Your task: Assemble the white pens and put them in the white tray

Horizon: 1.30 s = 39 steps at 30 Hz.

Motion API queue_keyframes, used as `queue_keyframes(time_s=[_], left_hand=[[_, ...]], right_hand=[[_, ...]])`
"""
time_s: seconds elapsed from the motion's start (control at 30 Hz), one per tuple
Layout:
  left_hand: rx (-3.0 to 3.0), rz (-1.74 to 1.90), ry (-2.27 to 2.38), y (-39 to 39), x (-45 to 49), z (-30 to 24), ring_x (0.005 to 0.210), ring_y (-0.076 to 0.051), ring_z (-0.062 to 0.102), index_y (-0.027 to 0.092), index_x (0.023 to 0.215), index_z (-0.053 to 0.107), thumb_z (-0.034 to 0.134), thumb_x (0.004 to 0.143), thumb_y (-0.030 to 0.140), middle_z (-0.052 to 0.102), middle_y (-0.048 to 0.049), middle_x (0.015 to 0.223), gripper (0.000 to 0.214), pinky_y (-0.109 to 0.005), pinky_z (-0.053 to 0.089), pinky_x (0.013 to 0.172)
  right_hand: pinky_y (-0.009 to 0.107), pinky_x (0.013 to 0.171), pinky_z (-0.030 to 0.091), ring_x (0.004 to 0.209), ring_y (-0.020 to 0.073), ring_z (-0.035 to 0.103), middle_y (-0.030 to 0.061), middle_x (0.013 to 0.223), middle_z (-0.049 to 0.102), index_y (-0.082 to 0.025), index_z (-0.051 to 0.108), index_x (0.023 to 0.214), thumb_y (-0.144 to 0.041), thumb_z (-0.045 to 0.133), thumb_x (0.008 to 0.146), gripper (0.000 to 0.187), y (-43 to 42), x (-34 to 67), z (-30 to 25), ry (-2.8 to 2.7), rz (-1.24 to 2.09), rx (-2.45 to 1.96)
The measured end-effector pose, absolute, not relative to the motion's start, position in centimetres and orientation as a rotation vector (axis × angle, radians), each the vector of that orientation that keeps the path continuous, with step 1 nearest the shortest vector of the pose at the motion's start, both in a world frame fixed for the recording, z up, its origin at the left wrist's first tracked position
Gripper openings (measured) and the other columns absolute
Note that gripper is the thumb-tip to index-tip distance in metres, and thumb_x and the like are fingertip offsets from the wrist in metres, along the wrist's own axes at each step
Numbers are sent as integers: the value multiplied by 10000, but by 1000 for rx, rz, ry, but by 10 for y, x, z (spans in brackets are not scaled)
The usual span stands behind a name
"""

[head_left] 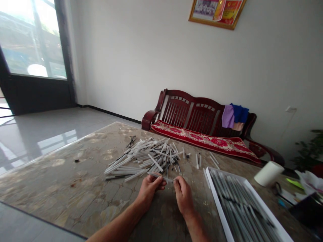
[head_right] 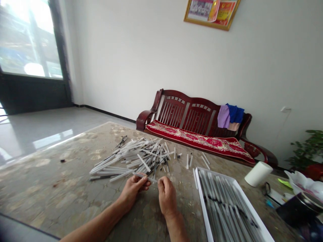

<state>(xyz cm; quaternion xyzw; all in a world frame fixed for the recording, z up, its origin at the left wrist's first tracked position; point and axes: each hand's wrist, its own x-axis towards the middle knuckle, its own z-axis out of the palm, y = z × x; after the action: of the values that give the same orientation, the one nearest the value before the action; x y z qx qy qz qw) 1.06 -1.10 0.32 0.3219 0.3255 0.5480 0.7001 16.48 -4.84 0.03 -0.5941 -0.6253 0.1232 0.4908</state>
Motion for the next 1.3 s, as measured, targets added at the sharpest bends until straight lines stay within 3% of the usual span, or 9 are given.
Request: queue_keyframes(time_s=[0.13, 0.3, 0.47, 0.67, 0.87, 1.07, 1.2, 1.3], left_hand=[[730, 1223, 736, -12, 11, 4, 575, -150, 667, 147, 726, 646, 888, 508, 436, 680, 3, 597, 435, -223, 516, 515], [730, 1226, 751, -12, 11, 3, 590, -162, 676, 146, 730, 645, 879, 512, 453, 696, -17, 615, 443, -229, 522, 529], [763, 1222, 747, -13, 11, 3, 574, -162, 668, 146, 728, 644, 874, 525, 440, 678, -7, 591, 425, -228, 516, 512], [770, 1225, 757, -12, 12, 2, 578, -164, 672, 148, 729, 645, 865, 534, 453, 694, -19, 609, 423, -235, 519, 519], [831, 1202, 755, -13, 13, 3, 531, -156, 650, 152, 712, 632, 859, 542, 446, 668, -3, 562, 408, -233, 504, 494], [778, 1220, 771, -12, 12, 2, 572, -164, 667, 151, 734, 637, 856, 541, 453, 674, -9, 599, 420, -234, 511, 512], [805, 1208, 749, -13, 12, 2, 548, -154, 652, 153, 732, 632, 857, 550, 448, 670, -3, 581, 413, -231, 507, 504], [801, 1218, 751, -13, 12, 1, 559, -153, 655, 154, 732, 634, 855, 556, 443, 673, -1, 590, 404, -230, 510, 513]], right_hand=[[247, 497, 327, 495, 143, 508, -10, 521, 540, -214, 555, 624, -521, 384, 946, 476, -46, 164, -3, -1490, 296, -1480], [234, 521, 367, 563, 148, 552, -12, 614, 597, -211, 611, 772, -501, 440, 934, 375, -47, 162, -1, -1506, 306, -1426], [252, 491, 330, 485, 146, 514, -9, 509, 547, -221, 554, 610, -529, 388, 946, 485, -44, 162, -6, -1477, 277, -1476], [229, 540, 366, 586, 145, 537, -16, 622, 588, -213, 591, 753, -550, 435, 926, 410, -47, 164, -5, -1485, 353, -1449], [252, 479, 292, 471, 140, 446, -33, 491, 466, -224, 525, 618, -614, 370, 919, 516, -45, 165, -7, -1448, 352, -1519], [238, 555, 376, 598, 155, 547, -8, 628, 588, -214, 590, 722, -522, 478, 912, 378, -52, 162, -4, -1530, 326, -1447], [255, 488, 342, 481, 151, 508, -6, 508, 552, -226, 560, 594, -537, 390, 941, 496, -51, 162, -8, -1486, 374, -1466], [252, 499, 354, 510, 156, 536, 5, 548, 591, -221, 592, 637, -542, 386, 943, 488, -51, 163, -7, -1497, 436, -1453]])
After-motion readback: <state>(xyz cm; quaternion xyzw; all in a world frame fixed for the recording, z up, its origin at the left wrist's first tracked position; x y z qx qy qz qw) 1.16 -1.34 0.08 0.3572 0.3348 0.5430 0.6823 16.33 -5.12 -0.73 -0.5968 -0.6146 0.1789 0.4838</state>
